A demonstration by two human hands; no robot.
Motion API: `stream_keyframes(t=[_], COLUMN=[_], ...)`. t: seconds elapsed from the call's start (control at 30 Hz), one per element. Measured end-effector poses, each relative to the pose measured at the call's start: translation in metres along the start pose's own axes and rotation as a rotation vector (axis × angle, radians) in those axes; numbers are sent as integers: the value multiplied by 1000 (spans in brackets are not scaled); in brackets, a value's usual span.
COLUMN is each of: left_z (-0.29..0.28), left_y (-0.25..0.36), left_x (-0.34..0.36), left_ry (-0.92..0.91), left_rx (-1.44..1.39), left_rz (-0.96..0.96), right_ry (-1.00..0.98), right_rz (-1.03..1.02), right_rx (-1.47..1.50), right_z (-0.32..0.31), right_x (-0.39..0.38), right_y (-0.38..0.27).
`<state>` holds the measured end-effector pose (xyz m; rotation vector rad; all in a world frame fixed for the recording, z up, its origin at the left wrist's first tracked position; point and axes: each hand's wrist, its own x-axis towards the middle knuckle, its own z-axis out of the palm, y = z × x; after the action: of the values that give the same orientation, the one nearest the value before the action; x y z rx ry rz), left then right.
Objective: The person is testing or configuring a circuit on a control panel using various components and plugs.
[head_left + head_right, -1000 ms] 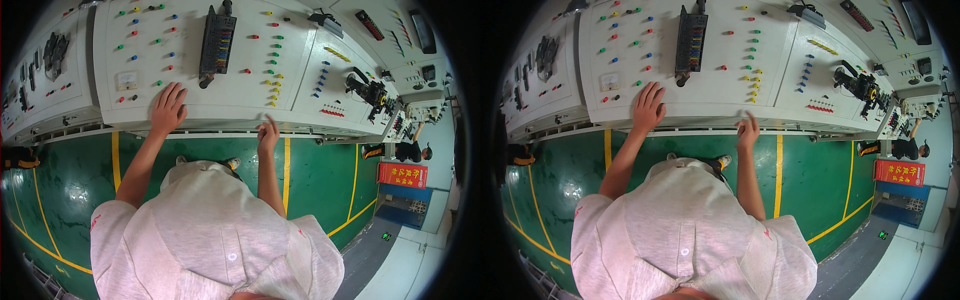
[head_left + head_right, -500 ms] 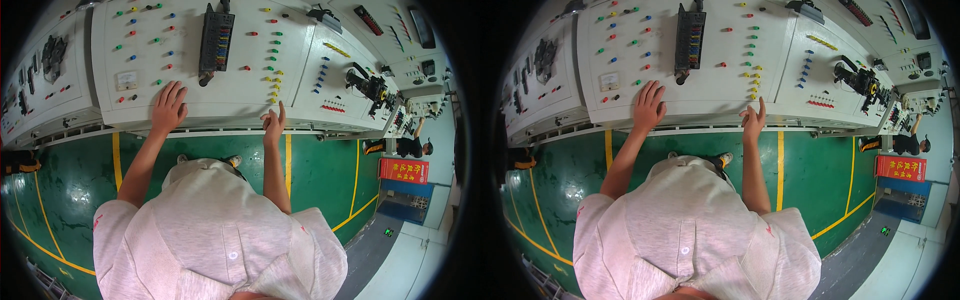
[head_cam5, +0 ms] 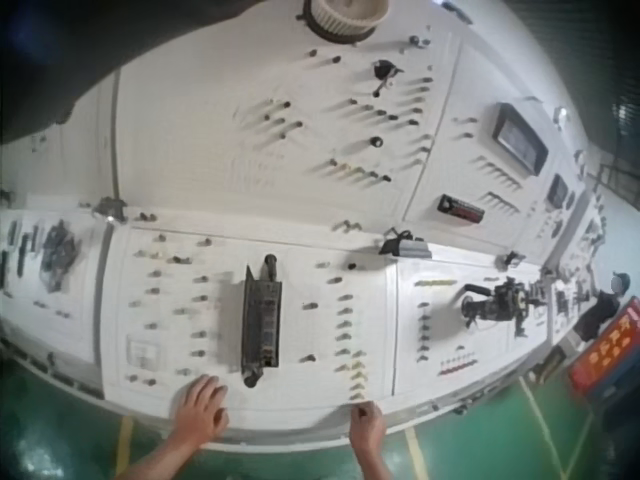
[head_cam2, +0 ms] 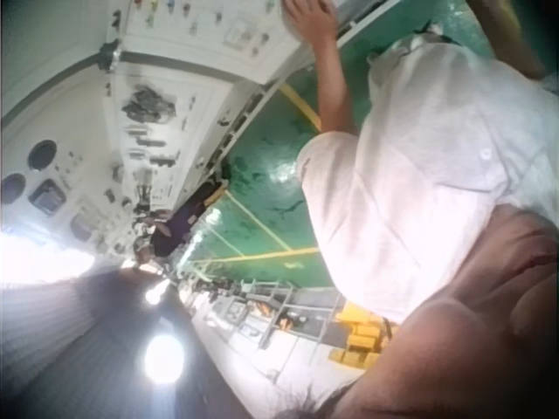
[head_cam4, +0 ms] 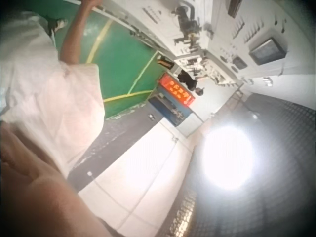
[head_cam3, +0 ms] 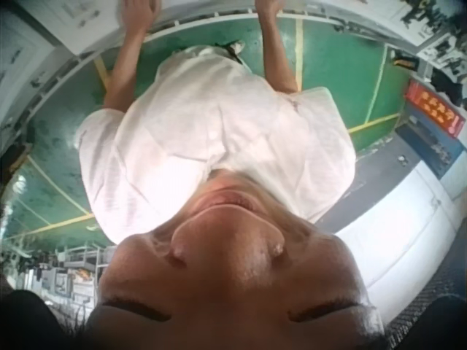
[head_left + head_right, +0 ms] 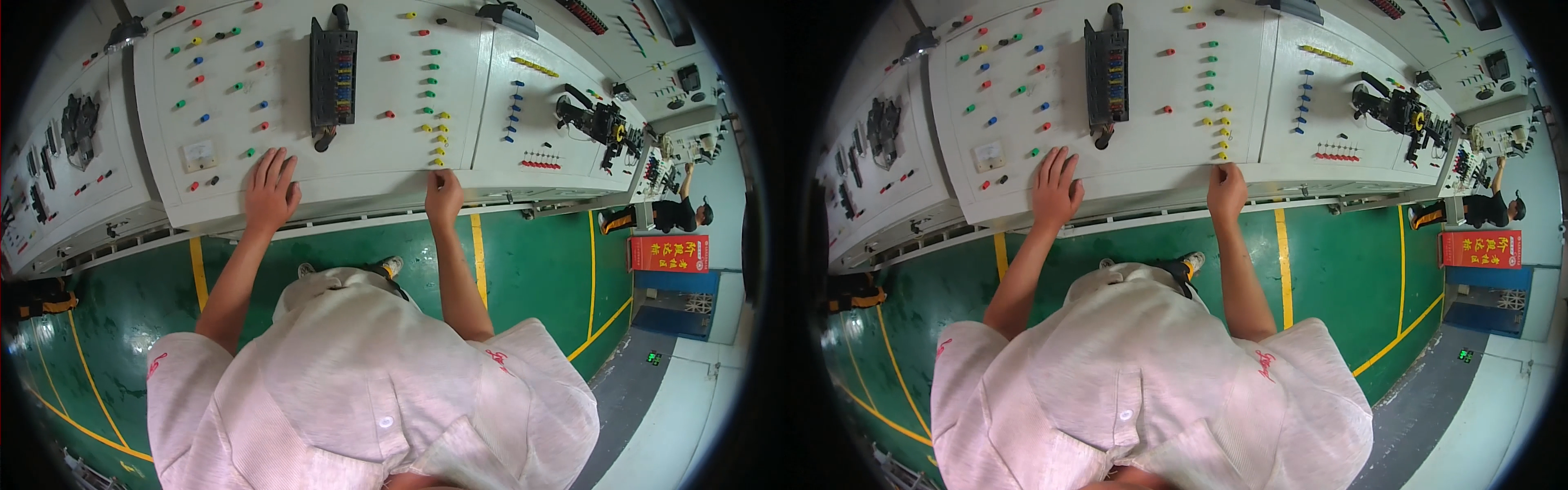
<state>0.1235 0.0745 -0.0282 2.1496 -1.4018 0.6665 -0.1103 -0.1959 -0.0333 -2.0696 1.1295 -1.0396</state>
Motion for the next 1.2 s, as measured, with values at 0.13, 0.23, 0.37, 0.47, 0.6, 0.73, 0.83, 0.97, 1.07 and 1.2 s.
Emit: stream_keyframes(t=[0.13, 0.23, 0.37, 0.47, 0.6, 0.73, 0.83, 0.97, 1.07, 1.2], left_z=[1, 2, 2, 1, -5, 1, 0, -5, -7, -15], left_y=[-6, -3, -1, -2, -5, -2, 0, 2, -3, -3], left_x=[-3, -1, 9, 5, -3, 3, 6, 11, 3, -3], left_ry=[5, 14, -9, 13, -3, 5, 16, 4, 13, -7], left_rx=[9, 9, -4, -5, 31, -2, -19, 12, 14, 53], left_rz=[-13, -2, -8, 26, 30, 80, 54, 82, 83, 70], right_ry=[-11, 24, -96, -153, -248, -310, -350, -305, -280, -465], right_rz=[-70, -67, -91, -118, -208, -223, -218, -95, -28, -36], right_rx=[-209, -143, -428, -418, -481, -536, -589, -556, -508, -569], right_z=[3, 0, -3, -5, -14, -28, -27, -24, -14, -21], right_x=[-5, 8, 22, 22, 29, 38, 44, 38, 32, 36], right_y=[-16, -16, 5, 3, -25, -17, -21, -27, -30, -37])
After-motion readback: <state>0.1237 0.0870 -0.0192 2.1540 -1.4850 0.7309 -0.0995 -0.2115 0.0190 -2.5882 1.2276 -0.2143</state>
